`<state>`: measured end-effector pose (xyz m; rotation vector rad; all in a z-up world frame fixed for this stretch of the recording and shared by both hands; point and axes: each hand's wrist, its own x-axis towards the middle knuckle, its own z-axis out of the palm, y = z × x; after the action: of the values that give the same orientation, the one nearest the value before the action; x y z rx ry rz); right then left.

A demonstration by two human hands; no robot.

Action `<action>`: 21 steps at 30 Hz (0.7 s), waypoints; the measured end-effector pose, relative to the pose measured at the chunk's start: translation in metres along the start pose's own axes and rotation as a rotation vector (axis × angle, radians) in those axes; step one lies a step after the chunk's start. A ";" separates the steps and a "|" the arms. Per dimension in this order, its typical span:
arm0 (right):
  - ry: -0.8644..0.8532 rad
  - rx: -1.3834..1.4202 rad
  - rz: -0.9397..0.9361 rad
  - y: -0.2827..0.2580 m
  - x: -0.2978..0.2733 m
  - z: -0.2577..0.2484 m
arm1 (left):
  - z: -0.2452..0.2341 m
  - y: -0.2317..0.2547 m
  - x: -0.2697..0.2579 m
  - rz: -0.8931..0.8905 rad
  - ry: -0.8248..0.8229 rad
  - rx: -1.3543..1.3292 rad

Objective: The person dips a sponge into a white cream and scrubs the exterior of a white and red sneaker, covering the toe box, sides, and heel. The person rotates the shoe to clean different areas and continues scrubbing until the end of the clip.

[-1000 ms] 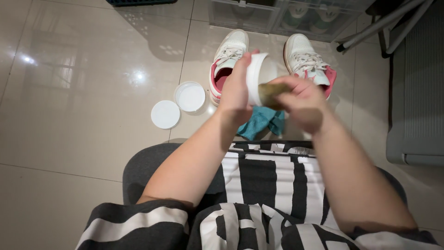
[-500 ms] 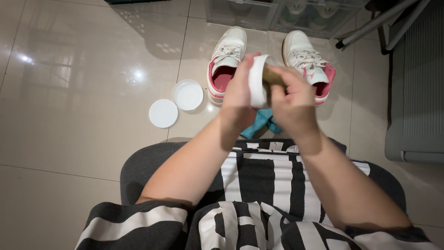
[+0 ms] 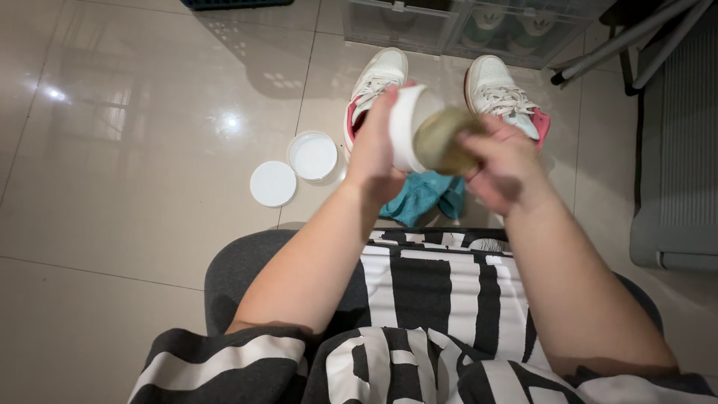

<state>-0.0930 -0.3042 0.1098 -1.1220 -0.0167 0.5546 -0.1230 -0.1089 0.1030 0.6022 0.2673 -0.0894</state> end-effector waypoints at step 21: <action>0.105 0.394 0.152 0.002 0.014 -0.001 | -0.149 0.103 0.101 0.017 0.218 -0.265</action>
<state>-0.0820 -0.2982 0.1045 -0.7690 0.2604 0.6026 -0.0430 0.0598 0.0136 0.3500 0.4773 0.0284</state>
